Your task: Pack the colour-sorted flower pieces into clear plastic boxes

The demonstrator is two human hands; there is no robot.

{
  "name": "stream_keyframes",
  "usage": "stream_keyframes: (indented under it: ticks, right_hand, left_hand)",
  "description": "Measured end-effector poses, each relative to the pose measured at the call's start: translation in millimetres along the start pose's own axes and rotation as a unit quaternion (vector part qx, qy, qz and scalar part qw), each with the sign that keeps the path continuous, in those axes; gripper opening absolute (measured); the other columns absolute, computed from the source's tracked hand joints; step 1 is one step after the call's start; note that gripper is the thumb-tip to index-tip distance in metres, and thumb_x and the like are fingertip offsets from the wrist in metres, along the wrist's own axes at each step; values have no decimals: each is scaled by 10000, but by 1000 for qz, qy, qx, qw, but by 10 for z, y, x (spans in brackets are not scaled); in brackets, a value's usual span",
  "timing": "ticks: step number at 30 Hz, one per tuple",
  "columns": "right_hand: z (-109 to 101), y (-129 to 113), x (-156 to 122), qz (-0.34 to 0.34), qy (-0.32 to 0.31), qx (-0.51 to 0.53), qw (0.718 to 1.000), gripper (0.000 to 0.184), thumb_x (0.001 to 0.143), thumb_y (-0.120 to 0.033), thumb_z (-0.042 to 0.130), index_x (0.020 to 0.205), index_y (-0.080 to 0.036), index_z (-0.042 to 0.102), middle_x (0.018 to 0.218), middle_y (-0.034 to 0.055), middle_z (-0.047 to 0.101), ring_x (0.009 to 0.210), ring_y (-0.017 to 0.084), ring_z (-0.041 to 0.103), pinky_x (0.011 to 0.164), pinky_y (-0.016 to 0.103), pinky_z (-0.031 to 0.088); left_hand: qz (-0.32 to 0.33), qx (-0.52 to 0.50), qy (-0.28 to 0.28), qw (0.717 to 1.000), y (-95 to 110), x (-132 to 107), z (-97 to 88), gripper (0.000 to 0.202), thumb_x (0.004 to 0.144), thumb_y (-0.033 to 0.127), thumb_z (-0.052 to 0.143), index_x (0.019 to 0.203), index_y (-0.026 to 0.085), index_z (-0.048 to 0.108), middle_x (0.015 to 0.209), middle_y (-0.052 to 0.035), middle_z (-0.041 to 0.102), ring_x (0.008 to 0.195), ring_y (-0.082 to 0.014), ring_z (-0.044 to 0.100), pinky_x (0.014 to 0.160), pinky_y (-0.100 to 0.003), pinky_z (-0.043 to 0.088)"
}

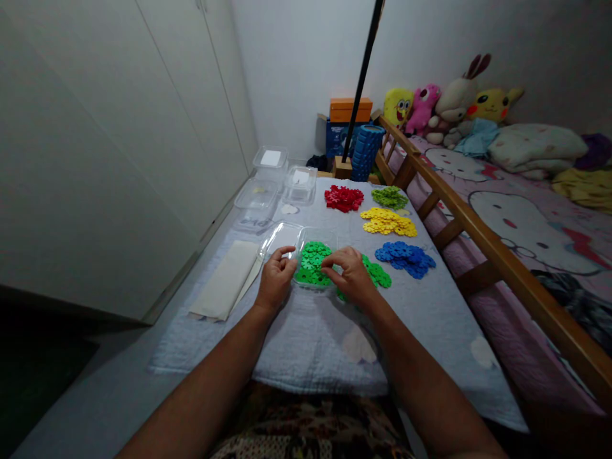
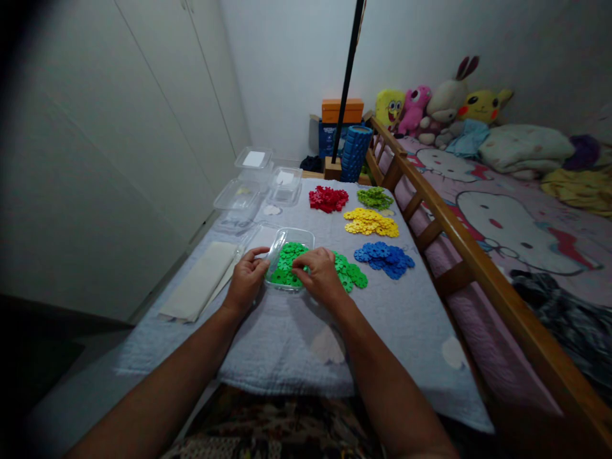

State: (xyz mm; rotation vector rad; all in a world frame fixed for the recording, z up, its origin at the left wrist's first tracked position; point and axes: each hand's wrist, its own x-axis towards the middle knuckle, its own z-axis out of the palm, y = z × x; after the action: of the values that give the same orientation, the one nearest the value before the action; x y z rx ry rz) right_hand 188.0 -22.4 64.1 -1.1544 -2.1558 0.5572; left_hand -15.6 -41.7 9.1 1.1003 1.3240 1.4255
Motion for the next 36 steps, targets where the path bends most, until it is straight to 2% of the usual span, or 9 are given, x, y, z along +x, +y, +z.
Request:
stream_keyframes:
  ticks: [5,8,12,16,19,23,27,30,36]
  right_hand:
    - [105,35,-32,-25,-42,-67,997,122,924,-188,674,902,-275,757,961,25,753,1069,250,566,1150,555,227]
    - [90,82,-46,-35,-25,-73,996,111,928,-206,668,911,-267,759,1066,49,741,1113,262,559,1116,517,289]
    - [-74,173,-69,-16,22,-56,998,124,942,-234,630,972,-243,751,1109,82,709,1122,260,578,1028,432,405]
    - [-281,348,-169,31,53,-93,994,154,951,-264,592,995,-224,734,1087,101,687,1099,264,600,1028,421,425]
    - [-332,503,-348,98,53,-165,980,282,925,-342,632,1163,-211,707,1238,144,651,1198,310,567,1060,457,414]
    - [-232,646,-642,178,29,-248,952,649,871,-495,690,1431,-197,553,1496,202,506,1381,391,444,1132,546,354]
    - [-82,679,-799,179,5,-270,946,824,836,-609,700,1515,-207,461,1572,207,432,1461,414,363,1170,578,313]
    - [2,672,-797,154,0,-276,949,809,864,-632,659,1516,-193,468,1575,210,429,1473,406,354,1190,582,303]
    - [89,671,-656,112,-9,-275,955,652,981,-532,539,1497,-135,507,1583,221,425,1490,353,363,1222,512,331]
  left_hand:
    - [-6,-5,3,1000,11,0,7,448,808,458,715,1166,197,651,581,96,417,521,-103,385,544,-218,300]
    - [-7,-3,5,1000,30,-7,13,453,803,458,719,1164,192,653,574,98,400,519,-103,371,541,-220,292]
    - [-4,-6,7,1000,60,-23,17,444,803,449,717,1158,190,654,580,96,396,527,-104,367,543,-222,289]
    - [3,6,9,1000,75,-32,16,418,822,426,700,1159,184,654,576,99,381,526,-102,331,534,-222,265]
    - [3,6,6,1000,65,-29,11,423,829,421,696,1172,177,651,578,94,395,527,-103,335,533,-224,264]
    - [3,8,5,1000,35,-23,4,424,830,419,702,1177,181,653,584,89,412,531,-106,369,544,-223,291]
    - [11,9,9,1000,20,-25,2,407,836,412,703,1170,184,657,578,92,399,531,-103,356,540,-218,280]
    - [14,11,11,1000,30,-29,6,397,847,403,690,1172,177,655,573,95,384,529,-100,330,534,-217,265]
    - [11,13,17,1000,72,-44,17,402,834,398,694,1163,169,654,575,102,361,525,-96,313,529,-213,252]
